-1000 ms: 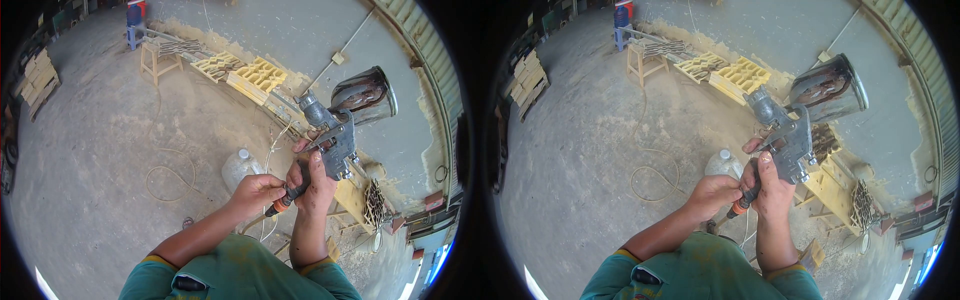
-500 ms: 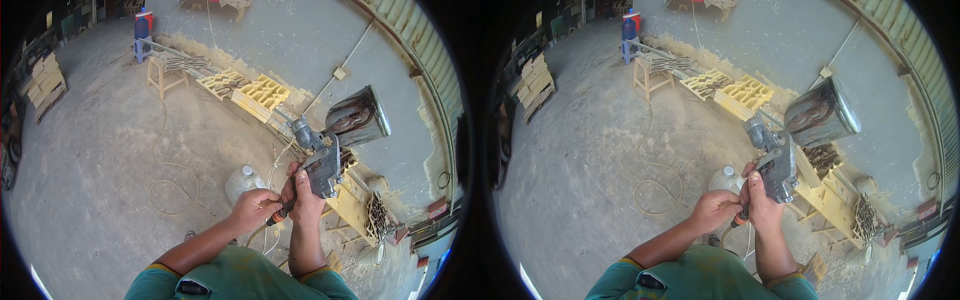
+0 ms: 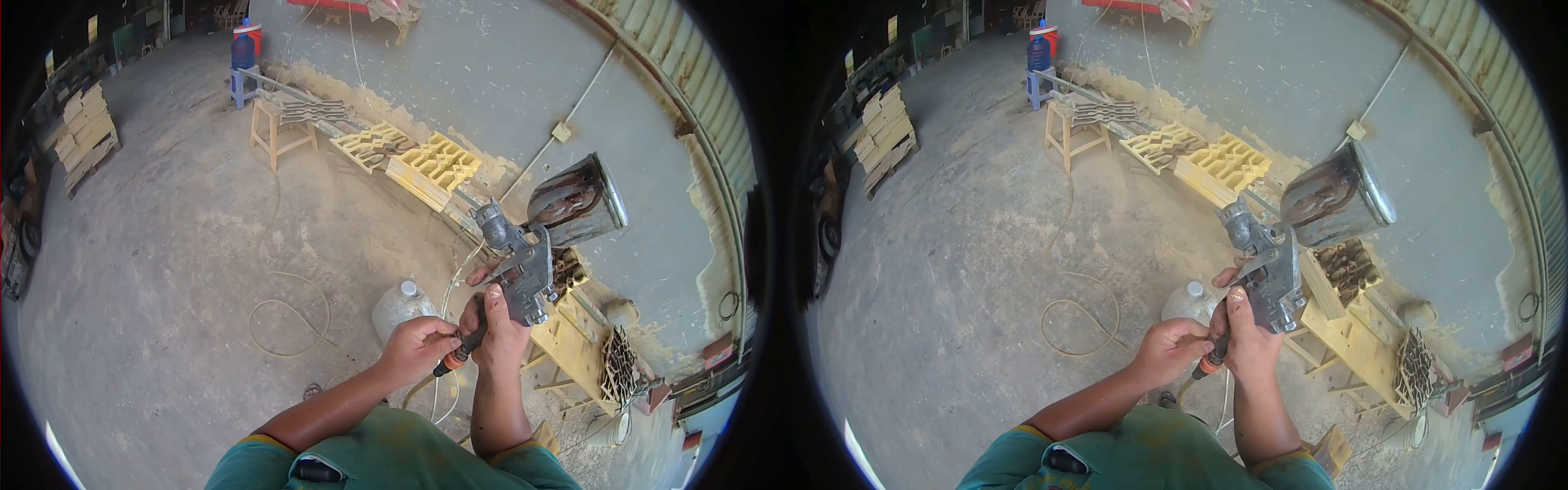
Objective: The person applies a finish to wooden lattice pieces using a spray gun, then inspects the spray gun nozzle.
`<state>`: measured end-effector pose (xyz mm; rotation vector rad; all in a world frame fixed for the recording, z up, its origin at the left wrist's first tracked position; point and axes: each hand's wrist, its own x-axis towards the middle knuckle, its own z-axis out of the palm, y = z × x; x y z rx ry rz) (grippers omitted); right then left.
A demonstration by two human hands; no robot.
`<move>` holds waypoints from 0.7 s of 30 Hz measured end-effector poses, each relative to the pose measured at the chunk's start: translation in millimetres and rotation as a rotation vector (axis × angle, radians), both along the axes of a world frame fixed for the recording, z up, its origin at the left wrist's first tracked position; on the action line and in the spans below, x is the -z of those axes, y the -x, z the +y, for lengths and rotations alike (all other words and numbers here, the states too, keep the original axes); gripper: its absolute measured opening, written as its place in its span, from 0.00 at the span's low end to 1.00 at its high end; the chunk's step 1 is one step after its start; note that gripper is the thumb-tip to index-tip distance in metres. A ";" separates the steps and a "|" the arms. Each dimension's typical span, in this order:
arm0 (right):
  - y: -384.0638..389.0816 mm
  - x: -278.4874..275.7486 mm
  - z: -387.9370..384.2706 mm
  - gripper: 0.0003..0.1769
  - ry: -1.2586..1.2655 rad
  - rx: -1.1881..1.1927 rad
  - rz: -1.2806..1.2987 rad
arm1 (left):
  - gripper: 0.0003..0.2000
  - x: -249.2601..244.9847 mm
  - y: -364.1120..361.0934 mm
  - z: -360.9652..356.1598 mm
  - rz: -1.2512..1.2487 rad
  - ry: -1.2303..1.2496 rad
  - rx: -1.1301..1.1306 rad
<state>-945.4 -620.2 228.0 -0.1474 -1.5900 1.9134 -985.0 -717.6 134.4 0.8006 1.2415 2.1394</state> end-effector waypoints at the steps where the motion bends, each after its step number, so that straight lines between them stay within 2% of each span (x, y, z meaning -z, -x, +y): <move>1: -0.9 -1.8 -0.9 0.19 -0.002 -0.004 0.004 | 0.06 0.0 -1.0 0.1 -0.016 -0.006 0.008; 6: -2.3 -1.0 -1.6 0.19 0.019 -0.027 0.005 | 0.06 10.0 1.5 2.3 -0.138 -0.104 0.097; 9: -3.7 -3.5 -2.9 0.18 0.075 -0.055 0.013 | 0.07 7.9 9.6 -1.7 -0.240 -0.074 0.257; 15: -7.1 -3.6 -6.7 0.19 0.104 -0.101 0.013 | 0.09 14.4 6.0 -4.6 -0.442 -0.215 0.390; 18: -5.2 -1.0 -9.3 0.20 0.074 -0.107 0.008 | 0.10 18.5 15.7 -8.8 -0.259 -0.127 0.392; 21: -5.7 -1.6 -11.9 0.20 0.087 -0.118 0.015 | 0.07 18.3 20.0 -11.2 -0.083 -0.111 0.340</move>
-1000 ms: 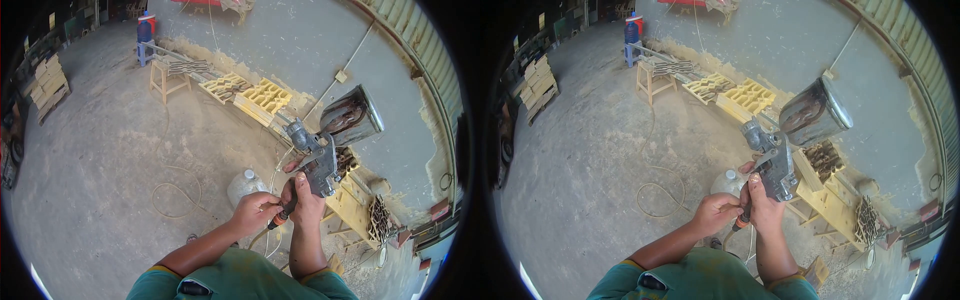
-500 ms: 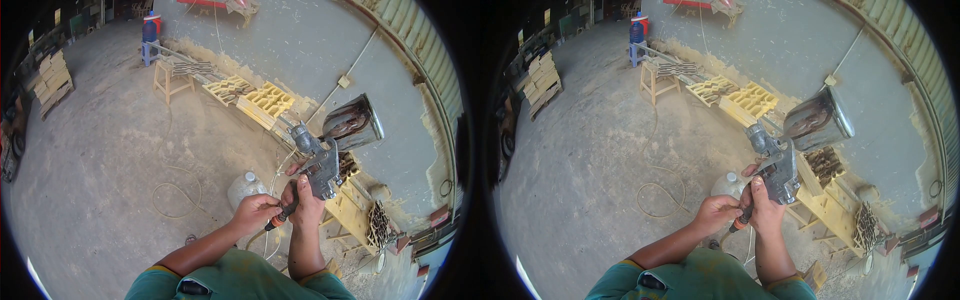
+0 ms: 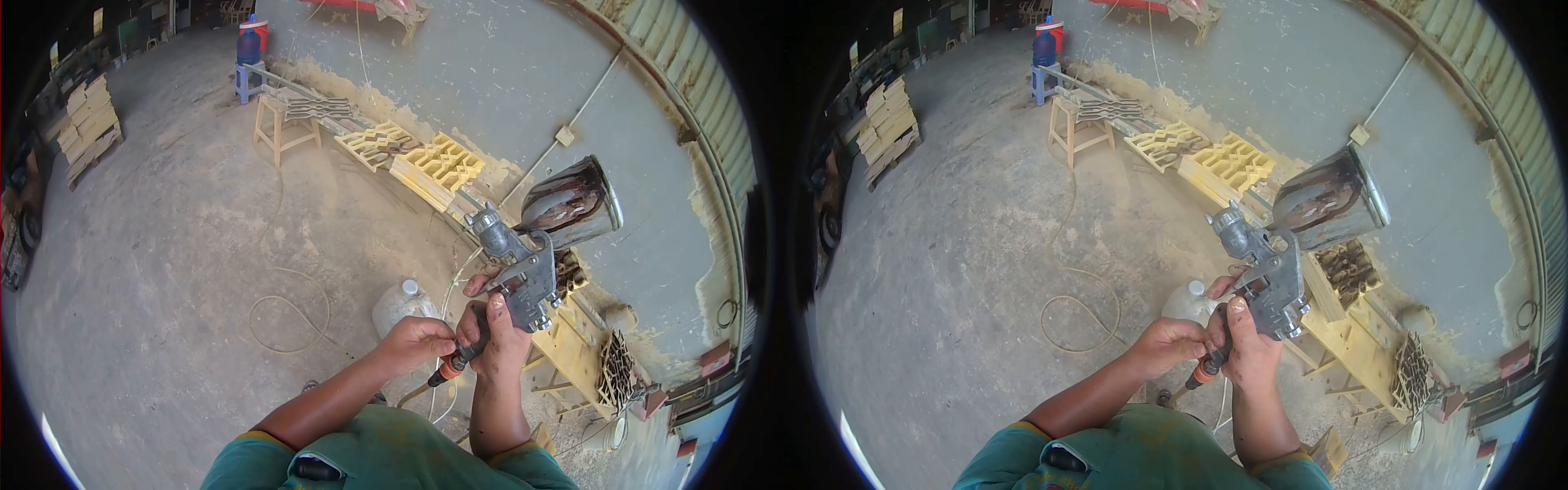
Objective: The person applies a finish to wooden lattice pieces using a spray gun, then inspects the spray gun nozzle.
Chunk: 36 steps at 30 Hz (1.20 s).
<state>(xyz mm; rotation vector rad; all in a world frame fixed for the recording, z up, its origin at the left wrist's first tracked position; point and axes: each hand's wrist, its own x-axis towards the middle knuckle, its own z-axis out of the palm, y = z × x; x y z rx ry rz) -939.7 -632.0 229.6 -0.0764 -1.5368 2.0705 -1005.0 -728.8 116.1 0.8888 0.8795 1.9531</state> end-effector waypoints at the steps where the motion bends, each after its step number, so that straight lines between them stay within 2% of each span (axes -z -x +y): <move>1: -0.5 -0.7 -0.1 0.20 0.011 -0.005 0.005 | 0.06 0.1 -1.4 0.3 0.004 -0.018 -0.025; 6: -0.5 -2.2 -3.0 0.21 0.050 0.003 -0.006 | 0.04 -2.9 -9.5 3.8 0.120 -0.094 -0.253; 9: 0.6 0.0 -0.8 0.21 0.056 0.017 0.002 | 0.04 -7.5 -7.4 2.5 0.367 -0.032 -0.433; 12: 2.4 1.1 -0.8 0.20 0.060 0.029 -0.003 | 0.05 -14.6 -7.1 0.4 0.462 -0.041 -0.545; 21: 1.8 3.4 4.7 0.18 -0.010 0.038 -0.011 | 0.05 1.5 -9.2 12.7 0.251 -0.079 -0.387; 24: 0.4 -2.4 -0.7 0.18 -0.026 0.078 -0.010 | 0.04 2.4 -16.4 13.8 0.006 -0.125 -0.237; 27: 0.6 1.0 3.5 0.19 -0.009 0.065 -0.027 | 0.05 6.1 -19.8 15.4 -0.119 -0.082 -0.154; 30: -2.0 9.5 13.7 0.20 -0.014 0.034 -0.071 | 0.05 7.3 -23.1 16.6 -0.138 -0.020 -0.135; 36: -1.4 9.1 8.3 0.20 -0.098 0.069 -0.080 | 0.06 16.5 -24.6 18.8 -0.257 -0.087 0.016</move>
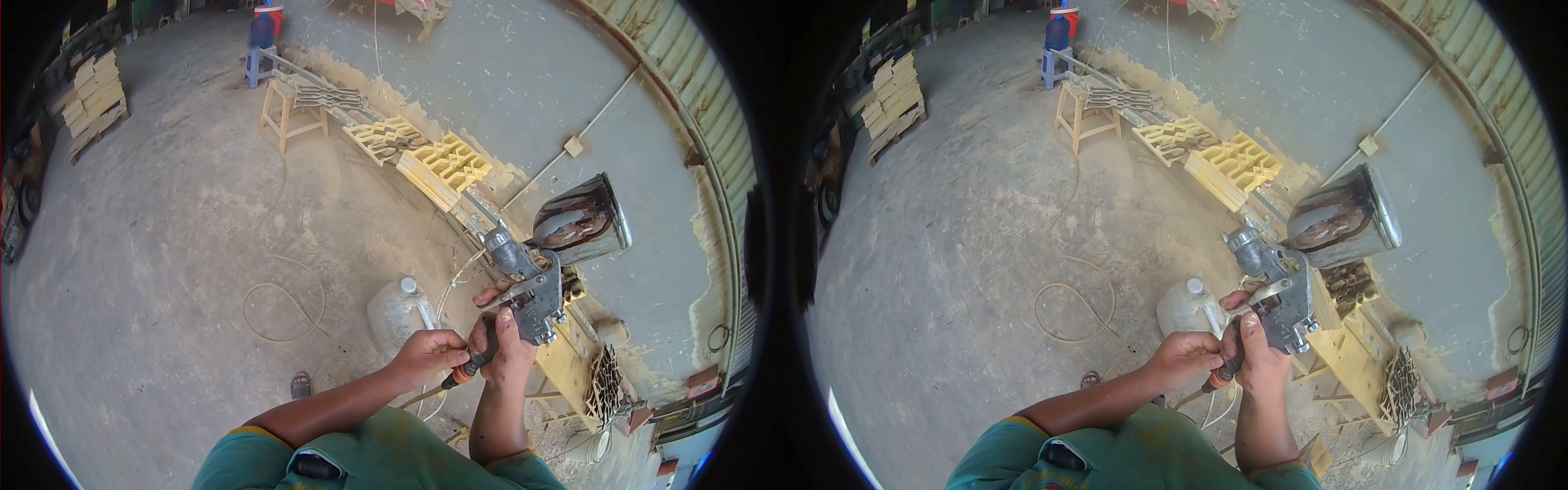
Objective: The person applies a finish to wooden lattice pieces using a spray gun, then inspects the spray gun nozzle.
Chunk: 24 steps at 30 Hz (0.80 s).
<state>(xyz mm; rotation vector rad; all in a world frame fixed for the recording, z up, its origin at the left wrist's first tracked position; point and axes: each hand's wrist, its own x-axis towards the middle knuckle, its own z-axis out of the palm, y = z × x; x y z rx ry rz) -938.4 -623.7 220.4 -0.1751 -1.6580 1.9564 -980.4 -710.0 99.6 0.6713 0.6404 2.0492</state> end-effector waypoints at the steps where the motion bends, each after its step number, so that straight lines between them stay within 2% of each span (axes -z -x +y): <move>1: 0.3 1.8 0.3 0.19 -0.005 -0.002 -0.005 | 0.07 0.6 0.9 -0.3 -0.004 0.004 0.011; 6: -6.0 24.4 8.3 0.19 0.040 -0.041 -0.024 | 0.08 18.4 -4.3 6.0 -0.119 0.071 0.049; 9: -8.5 32.4 6.5 0.21 0.045 -0.057 -0.001 | 0.08 27.6 -7.4 3.5 -0.193 0.007 0.099; 18: -6.1 34.7 7.4 0.27 0.034 -0.068 -0.011 | 0.09 29.0 -4.5 -1.5 -0.129 -0.033 0.122; 24: -6.4 33.4 4.6 0.22 0.057 -0.076 0.031 | 0.12 24.3 -6.3 1.7 -0.175 -0.042 0.128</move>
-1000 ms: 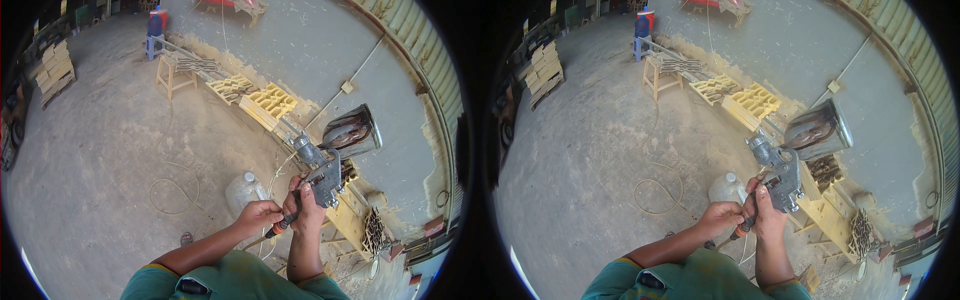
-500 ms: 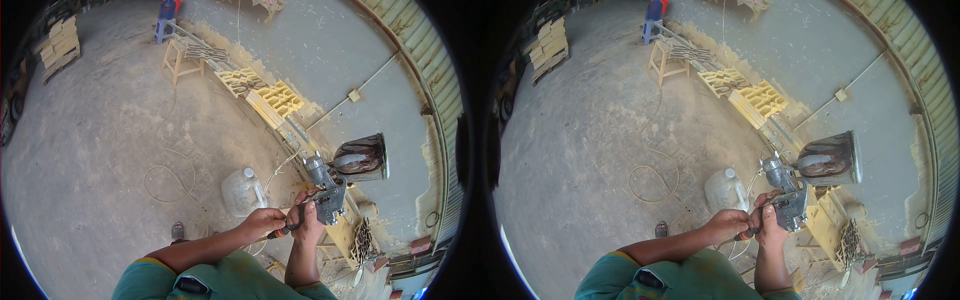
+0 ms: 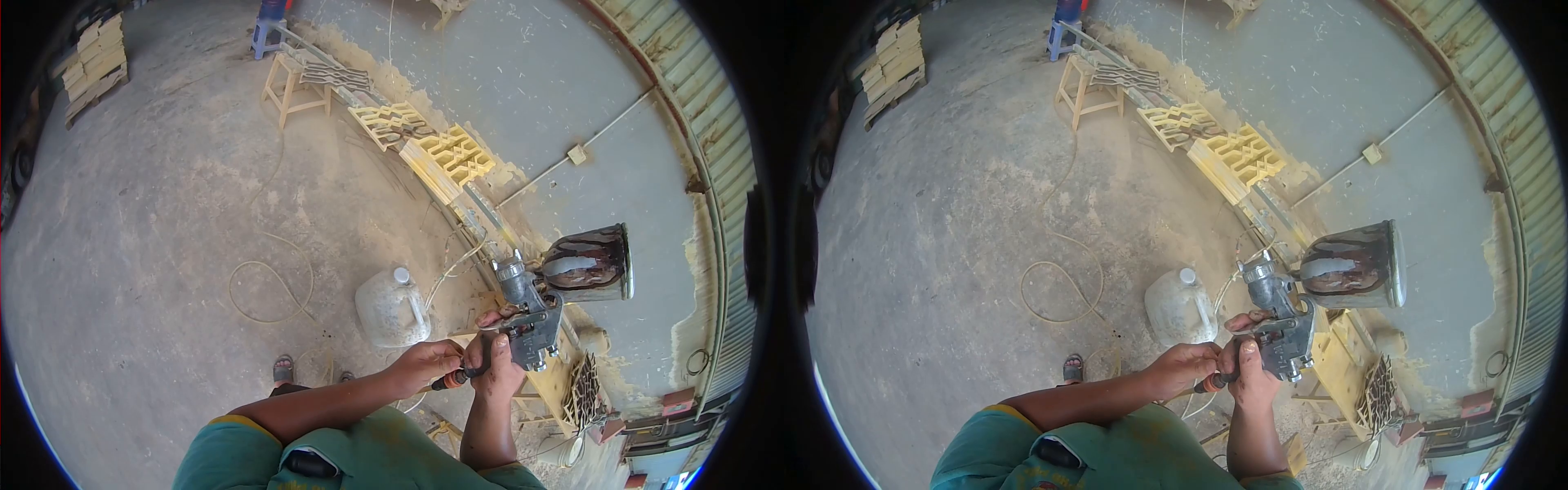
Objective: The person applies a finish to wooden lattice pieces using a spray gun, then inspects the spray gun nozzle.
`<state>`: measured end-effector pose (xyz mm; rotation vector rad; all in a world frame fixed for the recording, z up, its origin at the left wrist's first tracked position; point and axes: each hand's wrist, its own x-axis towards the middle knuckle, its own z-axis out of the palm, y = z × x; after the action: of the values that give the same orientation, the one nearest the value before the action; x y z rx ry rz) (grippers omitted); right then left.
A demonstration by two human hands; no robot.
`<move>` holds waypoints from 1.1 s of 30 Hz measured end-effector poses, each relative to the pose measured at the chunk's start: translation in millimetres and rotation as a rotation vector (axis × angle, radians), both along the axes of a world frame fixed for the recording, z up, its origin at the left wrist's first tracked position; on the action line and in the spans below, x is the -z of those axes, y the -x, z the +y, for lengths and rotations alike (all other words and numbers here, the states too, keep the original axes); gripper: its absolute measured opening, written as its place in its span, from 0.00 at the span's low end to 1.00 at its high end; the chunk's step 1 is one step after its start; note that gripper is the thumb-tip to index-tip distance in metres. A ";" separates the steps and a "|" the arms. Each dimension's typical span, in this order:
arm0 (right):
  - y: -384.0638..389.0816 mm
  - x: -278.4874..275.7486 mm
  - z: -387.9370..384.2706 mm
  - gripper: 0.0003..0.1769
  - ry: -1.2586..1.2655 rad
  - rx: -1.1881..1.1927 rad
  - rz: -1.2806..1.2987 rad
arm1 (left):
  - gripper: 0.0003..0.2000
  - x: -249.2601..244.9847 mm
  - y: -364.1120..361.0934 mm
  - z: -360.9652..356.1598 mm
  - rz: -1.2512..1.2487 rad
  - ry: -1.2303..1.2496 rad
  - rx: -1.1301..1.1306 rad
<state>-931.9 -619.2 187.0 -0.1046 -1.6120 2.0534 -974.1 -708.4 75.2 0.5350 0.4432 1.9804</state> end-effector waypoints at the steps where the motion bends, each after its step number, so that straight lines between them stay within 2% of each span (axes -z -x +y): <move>1: -0.1 0.7 -0.1 0.23 -0.026 0.001 -0.008 | 0.12 0.6 -1.2 1.2 -0.052 -0.022 0.023; 3: 0.3 2.0 0.1 0.25 -0.079 0.002 -0.022 | 0.13 2.5 -3.4 3.6 -0.155 -0.066 0.067; 6: -0.4 5.2 3.0 0.22 -0.099 -0.010 -0.022 | 0.13 1.7 -3.3 1.6 -0.156 -0.058 0.085; 9: -4.6 10.8 2.5 0.21 -0.013 -0.006 -0.046 | 0.14 5.7 -6.1 -0.9 -0.154 -0.048 0.097; 21: -4.8 6.1 6.6 0.20 -0.017 0.060 -0.082 | 0.15 6.5 -13.2 2.6 -0.329 -0.004 0.094; 33: -12.4 7.9 -2.0 0.20 0.012 0.034 -0.071 | 0.13 11.7 -18.7 -5.9 -0.310 -0.114 0.109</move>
<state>-919.5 -621.2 179.2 -0.2103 -1.6290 2.0548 -955.4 -714.3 63.5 0.3069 0.1065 1.9479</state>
